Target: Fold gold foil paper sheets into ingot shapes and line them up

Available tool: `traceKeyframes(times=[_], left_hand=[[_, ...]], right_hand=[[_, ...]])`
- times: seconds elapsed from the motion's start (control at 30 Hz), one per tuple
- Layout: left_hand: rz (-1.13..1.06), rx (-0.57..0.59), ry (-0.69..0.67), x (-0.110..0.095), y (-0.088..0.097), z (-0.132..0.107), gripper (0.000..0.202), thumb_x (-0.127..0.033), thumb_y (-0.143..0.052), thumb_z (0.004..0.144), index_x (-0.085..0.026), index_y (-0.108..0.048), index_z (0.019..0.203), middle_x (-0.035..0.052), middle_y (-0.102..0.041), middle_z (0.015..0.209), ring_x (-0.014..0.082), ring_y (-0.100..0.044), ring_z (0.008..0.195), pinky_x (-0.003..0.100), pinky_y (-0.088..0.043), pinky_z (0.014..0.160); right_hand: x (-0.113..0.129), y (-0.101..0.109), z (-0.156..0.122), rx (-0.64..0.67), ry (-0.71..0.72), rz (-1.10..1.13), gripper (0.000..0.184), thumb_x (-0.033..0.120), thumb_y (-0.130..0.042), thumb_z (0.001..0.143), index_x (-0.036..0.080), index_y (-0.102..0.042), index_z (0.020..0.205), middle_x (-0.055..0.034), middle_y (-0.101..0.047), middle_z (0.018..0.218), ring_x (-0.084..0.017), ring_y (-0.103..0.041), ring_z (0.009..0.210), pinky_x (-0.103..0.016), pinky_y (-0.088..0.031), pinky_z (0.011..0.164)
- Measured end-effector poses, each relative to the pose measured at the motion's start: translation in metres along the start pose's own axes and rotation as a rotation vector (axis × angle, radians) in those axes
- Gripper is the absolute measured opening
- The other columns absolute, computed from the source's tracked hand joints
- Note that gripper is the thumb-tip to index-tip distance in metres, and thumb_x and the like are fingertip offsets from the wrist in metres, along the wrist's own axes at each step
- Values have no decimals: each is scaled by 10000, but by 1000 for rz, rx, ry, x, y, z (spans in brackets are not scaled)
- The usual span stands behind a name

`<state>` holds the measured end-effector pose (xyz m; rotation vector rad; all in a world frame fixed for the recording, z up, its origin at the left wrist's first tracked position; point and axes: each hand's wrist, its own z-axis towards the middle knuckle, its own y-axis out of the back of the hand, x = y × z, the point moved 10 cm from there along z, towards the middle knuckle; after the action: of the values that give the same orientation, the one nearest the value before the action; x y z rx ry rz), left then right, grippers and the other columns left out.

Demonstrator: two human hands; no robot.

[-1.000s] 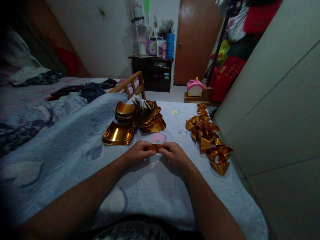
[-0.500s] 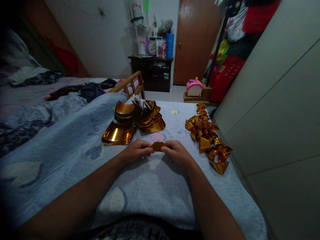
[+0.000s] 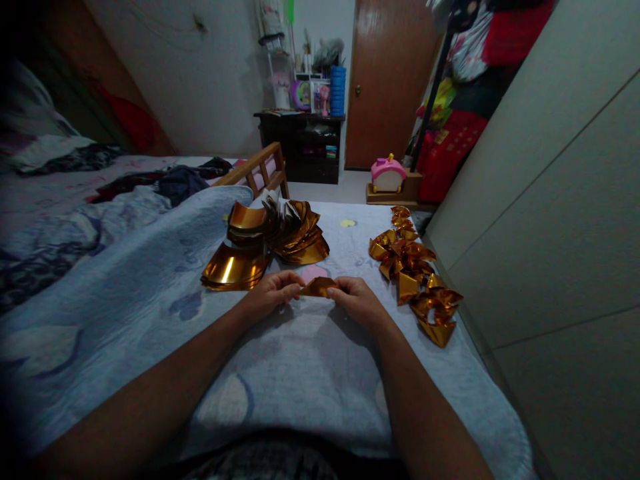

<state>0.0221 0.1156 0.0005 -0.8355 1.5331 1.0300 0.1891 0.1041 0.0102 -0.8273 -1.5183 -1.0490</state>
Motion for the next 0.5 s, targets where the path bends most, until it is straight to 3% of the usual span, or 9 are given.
traceKeyframes(times=[0.1,0.17,0.27,0.5], left_hand=[[-62,52,-1,0,-10,-1,472,-534,-718,784,-160,-648,1062,0,-642,721,86,-476,535,202,-337,500],[-55,106,-3,-2,-18,-2,459,-511,-715,789,-148,-655,1064,-3,-636,703,84,-458,519,202,-323,489],[-7,139,-43,-9,-23,-4,356,-471,-648,844,-128,-694,927,-3,-619,661,77,-418,506,207,-304,495],[13,58,-90,-22,-15,-6,309,-420,-639,831,-138,-671,708,-25,-525,561,88,-383,513,223,-275,517]], right_hand=[[-2,-2,2,-2,15,-8,317,478,-654,810,162,-676,820,28,-501,653,-100,-379,568,-239,-263,517],[-5,-5,3,7,11,-25,323,483,-655,812,161,-662,796,34,-493,636,-97,-375,556,-241,-257,512],[-9,-10,3,27,-11,-39,310,472,-652,821,168,-634,767,49,-469,587,-93,-374,523,-242,-249,495],[-10,-4,1,-20,-33,188,344,507,-700,801,183,-649,904,37,-552,658,-90,-433,522,-229,-316,489]])
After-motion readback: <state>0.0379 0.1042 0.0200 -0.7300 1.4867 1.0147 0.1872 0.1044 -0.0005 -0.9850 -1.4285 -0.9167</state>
